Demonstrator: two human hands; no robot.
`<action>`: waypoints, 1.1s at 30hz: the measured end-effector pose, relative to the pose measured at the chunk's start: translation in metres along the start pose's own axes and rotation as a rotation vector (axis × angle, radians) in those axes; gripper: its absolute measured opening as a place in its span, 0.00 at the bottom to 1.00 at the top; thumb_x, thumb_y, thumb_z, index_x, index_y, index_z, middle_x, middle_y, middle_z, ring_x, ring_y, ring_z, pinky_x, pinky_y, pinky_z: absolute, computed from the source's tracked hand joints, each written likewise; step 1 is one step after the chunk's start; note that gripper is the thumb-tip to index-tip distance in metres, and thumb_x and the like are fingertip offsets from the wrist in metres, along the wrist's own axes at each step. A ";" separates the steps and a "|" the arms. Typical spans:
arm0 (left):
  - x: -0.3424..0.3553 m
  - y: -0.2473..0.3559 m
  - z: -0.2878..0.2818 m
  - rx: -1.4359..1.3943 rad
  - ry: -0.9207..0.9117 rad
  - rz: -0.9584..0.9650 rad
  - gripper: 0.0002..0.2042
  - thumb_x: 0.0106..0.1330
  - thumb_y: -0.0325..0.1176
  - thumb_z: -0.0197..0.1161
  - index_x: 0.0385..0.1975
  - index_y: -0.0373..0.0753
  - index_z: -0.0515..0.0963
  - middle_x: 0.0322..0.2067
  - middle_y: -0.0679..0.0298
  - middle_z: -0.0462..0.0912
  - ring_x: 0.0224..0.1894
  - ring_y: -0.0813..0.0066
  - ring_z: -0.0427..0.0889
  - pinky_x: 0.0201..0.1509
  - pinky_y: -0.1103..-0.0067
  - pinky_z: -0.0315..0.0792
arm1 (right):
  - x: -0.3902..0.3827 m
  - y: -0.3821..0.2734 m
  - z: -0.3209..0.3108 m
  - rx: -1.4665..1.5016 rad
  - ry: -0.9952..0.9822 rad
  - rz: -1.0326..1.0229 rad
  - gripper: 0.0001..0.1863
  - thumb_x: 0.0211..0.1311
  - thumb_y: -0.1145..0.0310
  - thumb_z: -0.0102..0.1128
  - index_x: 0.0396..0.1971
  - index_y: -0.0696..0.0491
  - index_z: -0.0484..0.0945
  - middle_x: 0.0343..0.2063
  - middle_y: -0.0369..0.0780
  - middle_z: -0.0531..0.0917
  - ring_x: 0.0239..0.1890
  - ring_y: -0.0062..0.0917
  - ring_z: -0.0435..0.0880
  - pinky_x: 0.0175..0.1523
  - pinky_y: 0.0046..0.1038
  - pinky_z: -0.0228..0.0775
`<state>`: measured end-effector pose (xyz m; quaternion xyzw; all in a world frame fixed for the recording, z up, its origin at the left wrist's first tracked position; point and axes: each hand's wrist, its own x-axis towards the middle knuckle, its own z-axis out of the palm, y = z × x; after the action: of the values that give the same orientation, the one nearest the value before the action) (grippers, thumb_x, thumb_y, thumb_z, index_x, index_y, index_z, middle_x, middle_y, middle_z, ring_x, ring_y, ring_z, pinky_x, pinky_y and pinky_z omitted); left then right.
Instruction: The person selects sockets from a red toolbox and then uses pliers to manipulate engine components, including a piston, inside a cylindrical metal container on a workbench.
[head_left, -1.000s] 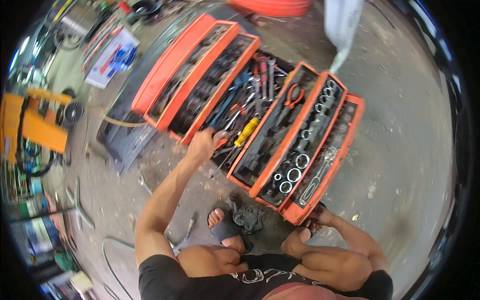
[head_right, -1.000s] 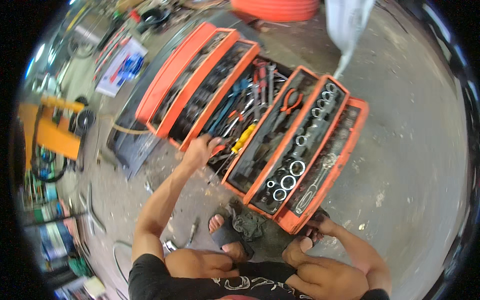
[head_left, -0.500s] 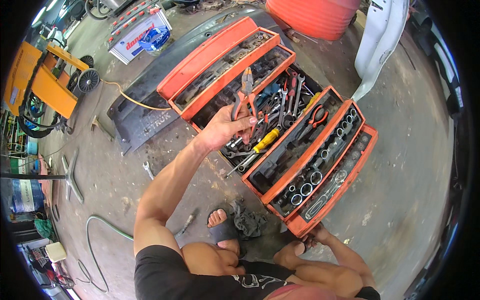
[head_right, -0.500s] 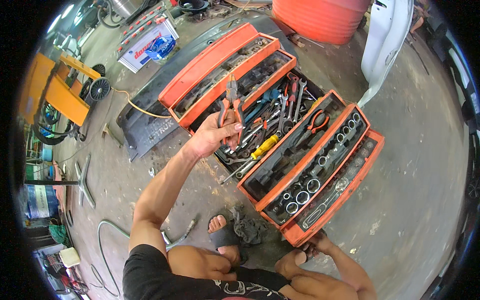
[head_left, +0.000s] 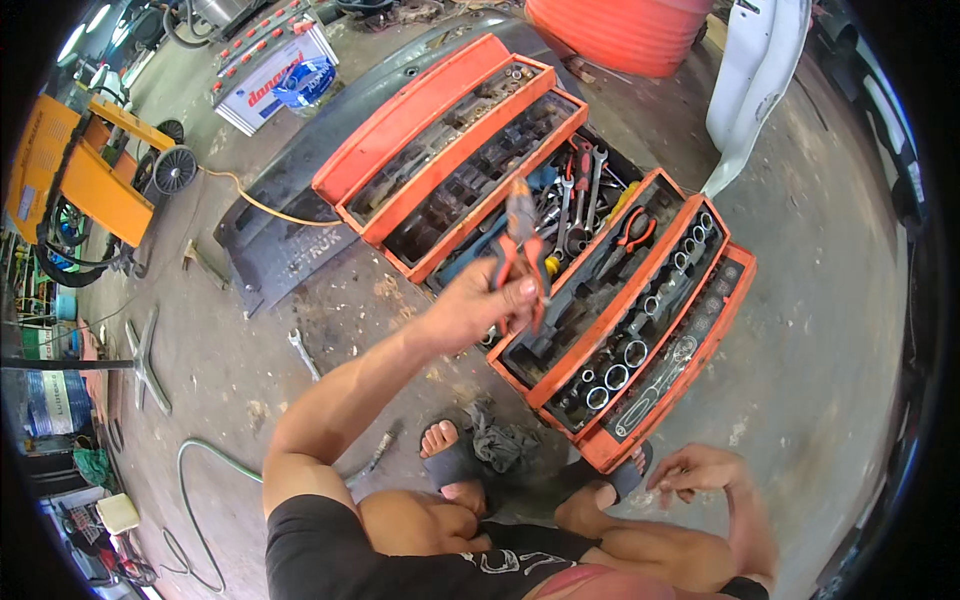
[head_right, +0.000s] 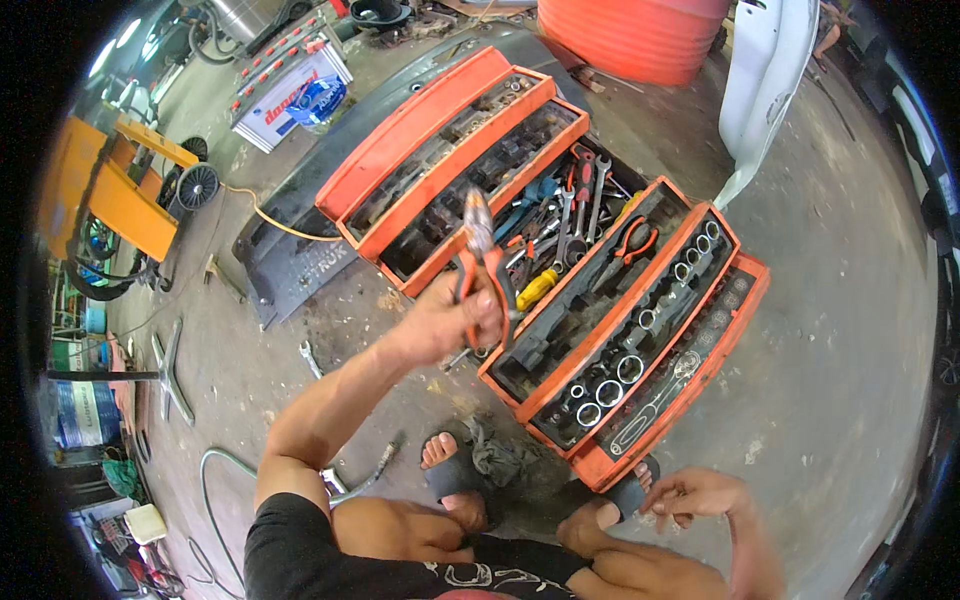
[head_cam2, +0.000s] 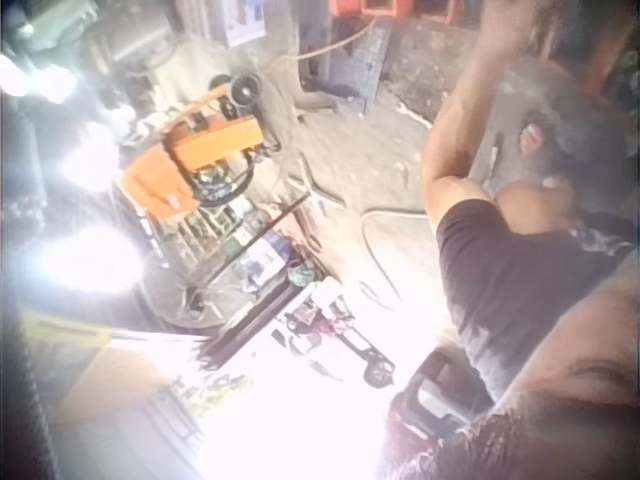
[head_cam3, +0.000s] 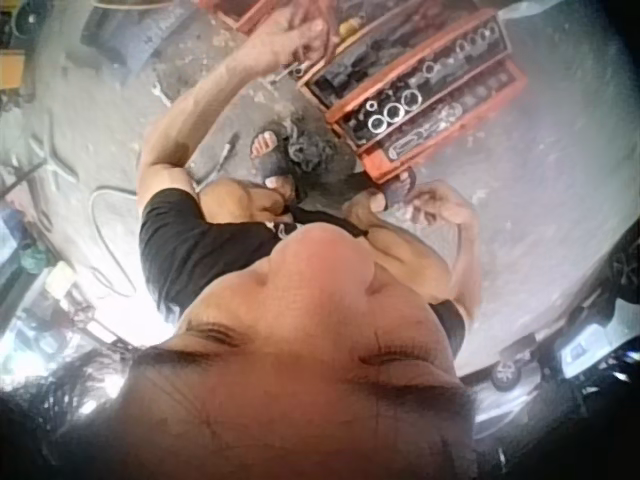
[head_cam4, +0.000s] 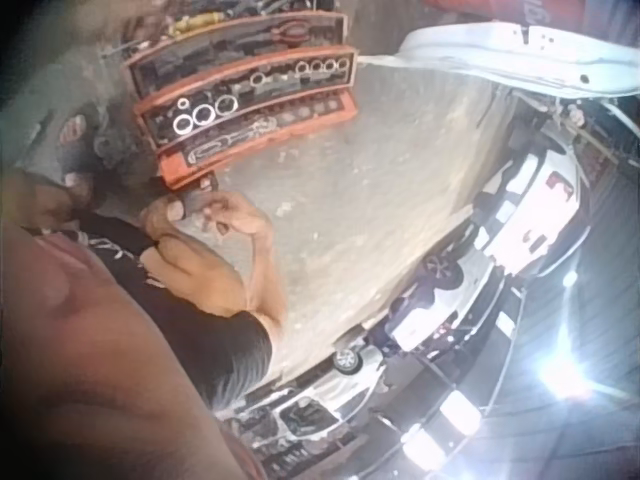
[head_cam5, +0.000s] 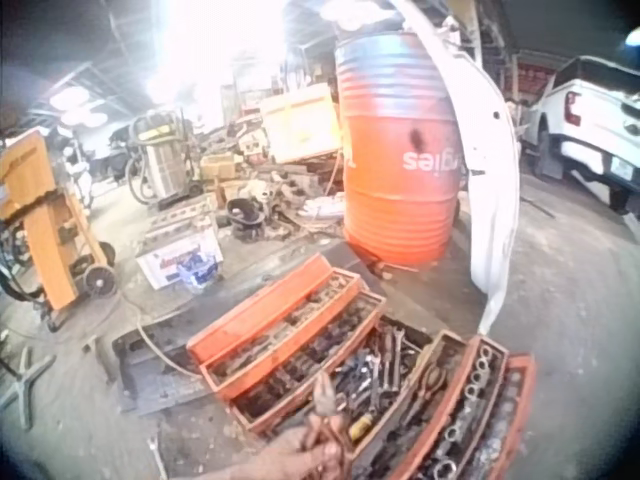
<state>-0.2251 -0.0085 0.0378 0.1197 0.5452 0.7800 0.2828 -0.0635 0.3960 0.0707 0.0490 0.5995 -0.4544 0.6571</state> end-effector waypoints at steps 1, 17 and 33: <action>-0.003 -0.008 0.019 0.056 -0.002 -0.011 0.19 0.72 0.53 0.56 0.30 0.41 0.71 0.23 0.68 0.75 0.24 0.82 0.74 0.27 0.82 0.67 | -0.013 -0.027 0.010 0.079 0.146 -0.123 0.15 0.71 0.64 0.55 0.49 0.59 0.79 0.33 0.39 0.84 0.21 0.18 0.79 0.28 0.23 0.72; -0.036 -0.063 0.150 -0.371 -0.254 -0.524 0.26 0.74 0.57 0.47 0.29 0.37 0.71 0.20 0.68 0.69 0.22 0.78 0.75 0.28 0.78 0.72 | 0.049 -0.052 0.067 0.506 0.299 -0.487 0.29 0.75 0.53 0.49 0.62 0.59 0.57 0.30 0.40 0.78 0.17 0.16 0.73 0.19 0.18 0.63; -0.034 -0.025 0.117 0.059 -0.536 -0.626 0.28 0.73 0.60 0.46 0.25 0.38 0.66 0.15 0.69 0.64 0.15 0.79 0.66 0.18 0.77 0.64 | 0.037 -0.038 0.071 -0.149 0.409 -0.673 0.12 0.72 0.61 0.52 0.37 0.57 0.72 0.28 0.40 0.81 0.32 0.24 0.81 0.39 0.30 0.73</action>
<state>-0.1317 0.0699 0.0634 0.1551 0.4845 0.5814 0.6350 -0.0412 0.3106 0.0776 -0.1082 0.7318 -0.5804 0.3406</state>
